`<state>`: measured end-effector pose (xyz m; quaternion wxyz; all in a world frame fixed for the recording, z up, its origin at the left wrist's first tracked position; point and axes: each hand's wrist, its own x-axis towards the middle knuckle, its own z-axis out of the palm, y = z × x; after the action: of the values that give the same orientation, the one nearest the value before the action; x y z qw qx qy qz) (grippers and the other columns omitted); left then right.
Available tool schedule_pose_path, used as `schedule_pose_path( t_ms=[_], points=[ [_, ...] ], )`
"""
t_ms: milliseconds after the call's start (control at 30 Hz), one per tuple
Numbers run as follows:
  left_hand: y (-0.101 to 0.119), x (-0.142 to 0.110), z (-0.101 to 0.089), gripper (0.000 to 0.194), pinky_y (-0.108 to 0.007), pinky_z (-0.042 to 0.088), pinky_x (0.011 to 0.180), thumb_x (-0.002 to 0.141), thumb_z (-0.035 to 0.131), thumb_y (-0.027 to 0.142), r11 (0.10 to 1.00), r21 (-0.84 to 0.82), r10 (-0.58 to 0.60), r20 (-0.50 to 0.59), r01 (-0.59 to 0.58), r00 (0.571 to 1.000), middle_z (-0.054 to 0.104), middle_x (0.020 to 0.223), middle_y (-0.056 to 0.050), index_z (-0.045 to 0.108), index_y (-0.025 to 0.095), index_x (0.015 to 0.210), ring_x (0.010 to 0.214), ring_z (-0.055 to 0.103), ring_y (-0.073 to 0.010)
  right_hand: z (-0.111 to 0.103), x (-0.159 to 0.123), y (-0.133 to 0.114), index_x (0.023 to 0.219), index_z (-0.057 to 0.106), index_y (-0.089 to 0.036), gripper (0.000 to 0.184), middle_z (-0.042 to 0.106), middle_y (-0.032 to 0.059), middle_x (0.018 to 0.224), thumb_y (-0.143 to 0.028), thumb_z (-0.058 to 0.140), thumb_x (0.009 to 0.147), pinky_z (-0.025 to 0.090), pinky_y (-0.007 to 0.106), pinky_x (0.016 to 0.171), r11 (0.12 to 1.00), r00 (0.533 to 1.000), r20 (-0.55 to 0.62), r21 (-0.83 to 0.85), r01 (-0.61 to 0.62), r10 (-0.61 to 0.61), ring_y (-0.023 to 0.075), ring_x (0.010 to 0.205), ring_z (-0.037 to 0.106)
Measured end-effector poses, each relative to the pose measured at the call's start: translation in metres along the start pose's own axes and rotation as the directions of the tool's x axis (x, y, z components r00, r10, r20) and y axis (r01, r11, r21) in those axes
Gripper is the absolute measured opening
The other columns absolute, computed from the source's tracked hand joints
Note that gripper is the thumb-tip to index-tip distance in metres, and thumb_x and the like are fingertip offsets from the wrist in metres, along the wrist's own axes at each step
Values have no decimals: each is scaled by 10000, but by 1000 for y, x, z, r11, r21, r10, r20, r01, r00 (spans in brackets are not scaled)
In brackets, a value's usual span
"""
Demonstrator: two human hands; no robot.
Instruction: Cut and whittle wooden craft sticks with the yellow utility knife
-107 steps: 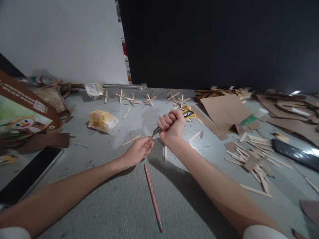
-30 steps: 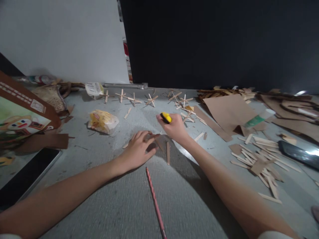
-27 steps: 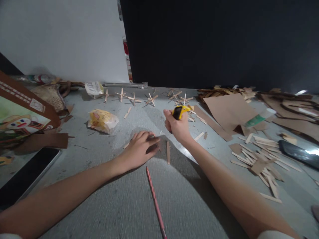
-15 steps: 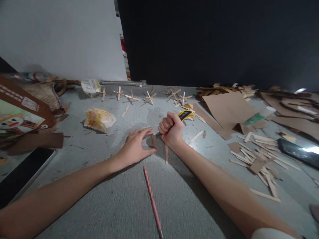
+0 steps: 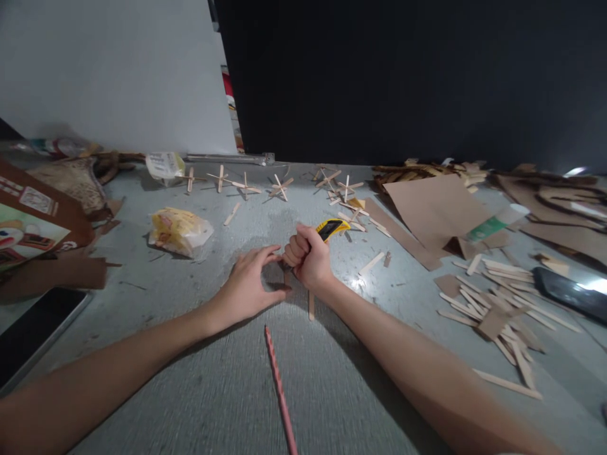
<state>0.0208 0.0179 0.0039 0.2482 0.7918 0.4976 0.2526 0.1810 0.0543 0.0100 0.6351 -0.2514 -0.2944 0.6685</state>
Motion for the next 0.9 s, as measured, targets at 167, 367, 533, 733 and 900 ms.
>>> schedule_pose_path(
  t_ms=[167, 367, 533, 733, 900],
  points=[
    [2, 0, -1, 829, -603, 417, 1231, 760, 918, 258, 1000, -3, 10, 4, -10, 1000, 702, 1447, -128, 533, 254, 1495, 1414, 603, -380, 0, -1, 0, 500, 210, -256, 592, 166, -108, 414, -349, 734, 758, 170, 228, 356, 1000, 1000, 8, -17, 4, -4, 61, 394, 83],
    [0, 0, 0, 836, -614, 401, 1241, 771, 920, 281, 1000, -2, 25, 1, -25, 1000, 703, 1458, -122, 527, 262, 1507, 1433, 586, -388, 0, -3, -1, 492, 220, -255, 586, 170, -101, 417, -342, 730, 765, 171, 239, 365, 1000, 1000, 19, -29, 6, -6, 63, 396, 98],
    [-2, 0, 1, 825, -623, 417, 1229, 766, 917, 290, 1000, 4, 29, -9, -29, 1000, 704, 1443, -118, 542, 280, 1502, 1416, 594, -397, 1, -3, -1, 512, 197, -256, 602, 166, -99, 426, -365, 727, 776, 186, 246, 371, 999, 1000, 2, -47, 1, -1, 67, 401, 101],
    [-2, -1, 1, 831, -615, 436, 1220, 760, 924, 306, 1000, 9, 2, -10, -2, 1000, 667, 1474, -138, 550, 266, 1502, 1420, 584, -402, 0, -4, 0, 514, 196, -258, 608, 167, -101, 426, -359, 724, 799, 179, 243, 373, 998, 999, 32, -54, 13, -11, 68, 399, 101],
    [-6, -1, 4, 814, -610, 463, 1194, 766, 928, 318, 1000, 17, 18, -20, -18, 1000, 675, 1443, -148, 556, 246, 1487, 1384, 606, -401, -1, 0, -8, 493, 257, -257, 596, 217, -98, 420, -359, 748, 814, 183, 231, 389, 989, 966, 241, -134, -62, 93, 61, 394, 138]
  ],
)
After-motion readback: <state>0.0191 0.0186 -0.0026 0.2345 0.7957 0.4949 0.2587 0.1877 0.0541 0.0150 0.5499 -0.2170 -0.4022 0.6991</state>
